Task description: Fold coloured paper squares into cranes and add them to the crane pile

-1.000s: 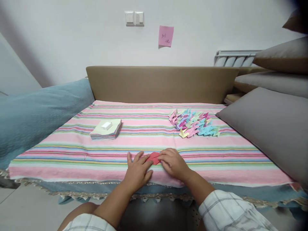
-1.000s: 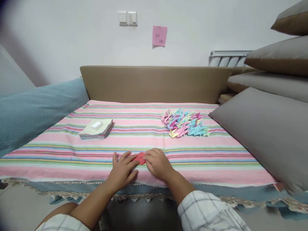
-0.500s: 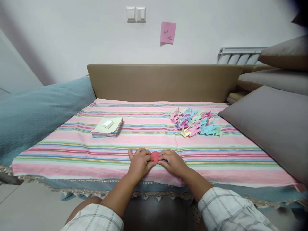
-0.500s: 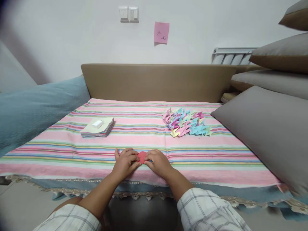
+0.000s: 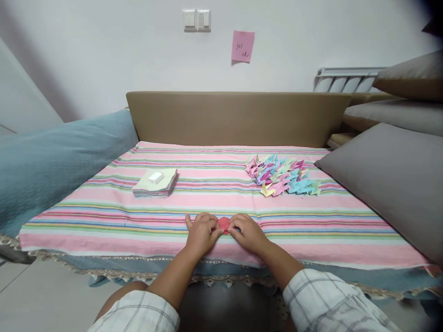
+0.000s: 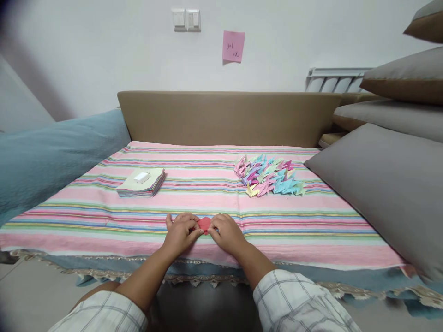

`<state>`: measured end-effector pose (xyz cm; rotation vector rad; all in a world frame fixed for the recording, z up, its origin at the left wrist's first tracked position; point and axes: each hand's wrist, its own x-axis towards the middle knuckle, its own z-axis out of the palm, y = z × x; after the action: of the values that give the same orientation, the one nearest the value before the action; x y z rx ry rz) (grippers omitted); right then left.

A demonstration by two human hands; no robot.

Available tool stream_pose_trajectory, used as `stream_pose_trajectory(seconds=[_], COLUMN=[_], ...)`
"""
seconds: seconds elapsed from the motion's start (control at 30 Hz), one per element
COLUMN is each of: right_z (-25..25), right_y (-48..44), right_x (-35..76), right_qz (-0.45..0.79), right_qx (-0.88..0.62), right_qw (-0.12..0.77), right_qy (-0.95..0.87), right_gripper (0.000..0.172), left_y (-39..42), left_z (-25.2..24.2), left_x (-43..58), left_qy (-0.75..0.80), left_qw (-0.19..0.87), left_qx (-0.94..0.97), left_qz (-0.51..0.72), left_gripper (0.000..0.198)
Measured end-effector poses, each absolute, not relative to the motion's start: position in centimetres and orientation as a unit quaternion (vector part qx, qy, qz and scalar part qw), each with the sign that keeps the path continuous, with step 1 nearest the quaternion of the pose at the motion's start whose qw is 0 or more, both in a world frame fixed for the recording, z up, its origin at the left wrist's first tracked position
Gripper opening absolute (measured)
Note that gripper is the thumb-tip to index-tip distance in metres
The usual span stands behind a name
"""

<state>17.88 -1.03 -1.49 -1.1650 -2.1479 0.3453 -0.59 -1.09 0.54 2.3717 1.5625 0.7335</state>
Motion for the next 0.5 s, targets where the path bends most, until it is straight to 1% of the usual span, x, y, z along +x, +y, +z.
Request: stream_pose_trajectory(seconds=[0.27, 0.5], right_z=[-1.77, -1.71], right_y=[-0.52, -0.24], right_x=[17.40, 16.96], right_qz=[0.154, 0.175], right_qx=[-0.472, -0.506], right_qw=[0.349, 0.330], right_qy=[-0.795, -0.777], right_gripper=[0.012, 0.012], left_y=[-1.03, -0.73], left_z=[0.59, 0.32], left_x=[-0.03, 0.27], left_qy=[0.559, 0.577], left_qw=[0.104, 0.101], left_qx=[0.785, 0.772], left_qz=[0.245, 0.245], left_gripper=[0.021, 0.020])
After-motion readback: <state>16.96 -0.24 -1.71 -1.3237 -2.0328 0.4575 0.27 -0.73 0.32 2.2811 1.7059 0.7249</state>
